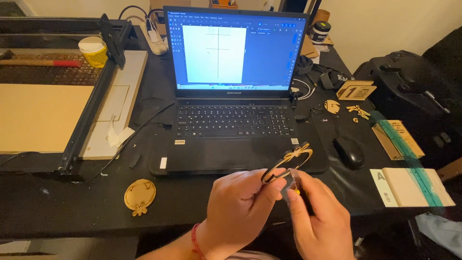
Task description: Assembling and refining laser-cut wooden ornaments using a utility knife at a workstation.
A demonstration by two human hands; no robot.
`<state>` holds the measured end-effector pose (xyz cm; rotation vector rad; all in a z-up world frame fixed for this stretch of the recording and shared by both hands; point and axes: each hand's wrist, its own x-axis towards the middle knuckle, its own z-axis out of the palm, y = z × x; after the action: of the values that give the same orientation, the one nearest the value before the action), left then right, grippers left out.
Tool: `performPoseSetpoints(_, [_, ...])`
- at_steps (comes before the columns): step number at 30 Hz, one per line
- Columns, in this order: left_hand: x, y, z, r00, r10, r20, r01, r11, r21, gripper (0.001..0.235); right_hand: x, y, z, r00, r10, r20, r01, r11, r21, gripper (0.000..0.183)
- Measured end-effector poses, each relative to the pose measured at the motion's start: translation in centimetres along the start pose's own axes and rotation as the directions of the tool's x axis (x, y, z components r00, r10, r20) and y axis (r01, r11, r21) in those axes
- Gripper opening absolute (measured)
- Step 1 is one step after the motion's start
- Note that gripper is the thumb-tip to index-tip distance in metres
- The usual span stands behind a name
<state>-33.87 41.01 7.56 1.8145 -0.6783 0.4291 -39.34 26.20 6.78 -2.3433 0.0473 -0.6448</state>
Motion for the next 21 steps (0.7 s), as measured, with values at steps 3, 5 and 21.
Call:
performPoseSetpoints(3, [-0.11,-0.12,0.17,0.998,0.036,-0.047,-0.036,0.999,0.009,0.031,-0.12,-0.32,-0.04,0.998,0.05,0.03,-0.05,0.999,0.014,0.03])
performPoseSetpoints(5, [-0.12,-0.08,0.19,0.999,0.026,-0.044,-0.026,1.0,0.003,0.029,-0.23,-0.04,0.11,0.999,0.022,0.034,-0.023,0.999,0.028,0.03])
performPoseSetpoints(21, [-0.08,-0.14,0.18,0.996,0.067,-0.066,-0.066,0.997,0.028,0.037,-0.18,0.23,-0.13,0.999,0.016,0.038,-0.016,1.0,-0.002,0.035])
